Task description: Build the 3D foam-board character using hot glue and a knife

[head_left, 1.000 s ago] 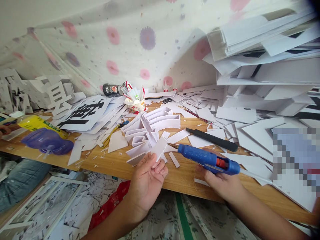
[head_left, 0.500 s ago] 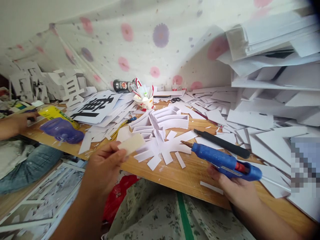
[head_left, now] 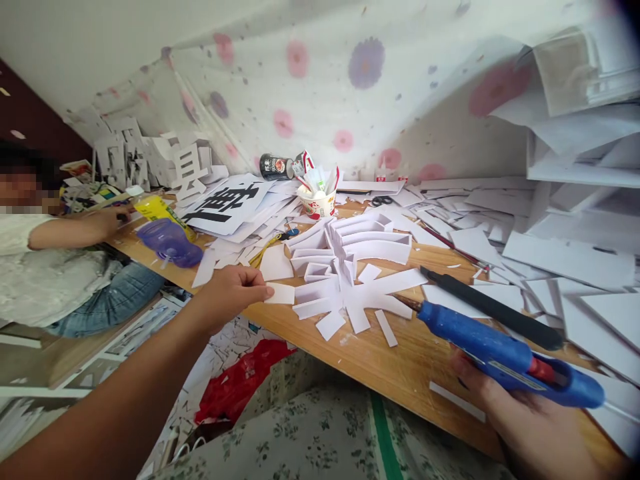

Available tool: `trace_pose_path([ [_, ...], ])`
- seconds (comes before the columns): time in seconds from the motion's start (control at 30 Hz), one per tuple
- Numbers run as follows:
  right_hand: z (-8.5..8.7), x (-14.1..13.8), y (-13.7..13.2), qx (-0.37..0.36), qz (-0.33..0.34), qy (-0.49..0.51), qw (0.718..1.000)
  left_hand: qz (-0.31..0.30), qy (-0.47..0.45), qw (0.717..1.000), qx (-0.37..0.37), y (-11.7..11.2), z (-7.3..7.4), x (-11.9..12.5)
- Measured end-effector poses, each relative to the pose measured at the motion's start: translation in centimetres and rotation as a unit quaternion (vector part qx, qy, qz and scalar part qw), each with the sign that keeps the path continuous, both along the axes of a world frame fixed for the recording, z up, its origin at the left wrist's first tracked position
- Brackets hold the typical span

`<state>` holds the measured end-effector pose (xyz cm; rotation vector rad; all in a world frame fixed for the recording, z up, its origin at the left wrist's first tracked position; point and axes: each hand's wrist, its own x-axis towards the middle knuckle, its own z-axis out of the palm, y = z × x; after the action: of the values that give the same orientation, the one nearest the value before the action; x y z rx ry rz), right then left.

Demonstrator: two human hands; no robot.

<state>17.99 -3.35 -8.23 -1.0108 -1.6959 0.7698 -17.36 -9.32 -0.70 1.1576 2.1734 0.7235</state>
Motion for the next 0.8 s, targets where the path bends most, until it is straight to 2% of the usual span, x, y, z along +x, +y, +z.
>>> trace_pose_path([
  [0.2,0.0,0.4,0.1,0.021,0.058,-0.036,0.997,-0.016,-0.003,1.000,-0.026,1.2,0.2,-0.2],
  [0.27,0.0,0.6,0.2,0.048,0.073,-0.040,0.995,-0.017,-0.005,0.999,-0.034,1.4,0.4,0.1],
  [0.4,-0.1,1.0,0.3,0.109,0.083,-0.074,0.988,-0.008,-0.003,0.999,-0.045,1.5,0.6,0.7],
  [0.57,0.0,1.3,0.4,0.144,0.089,-0.092,0.981,0.006,-0.001,0.999,-0.049,1.6,0.1,1.4],
  [0.67,0.3,1.2,0.5,0.143,0.103,-0.097,0.980,0.012,-0.002,0.999,-0.045,1.7,-0.5,1.6],
  [0.8,0.5,0.8,0.6,0.104,0.104,-0.086,0.985,0.019,-0.009,0.999,-0.038,1.7,-1.1,1.7],
])
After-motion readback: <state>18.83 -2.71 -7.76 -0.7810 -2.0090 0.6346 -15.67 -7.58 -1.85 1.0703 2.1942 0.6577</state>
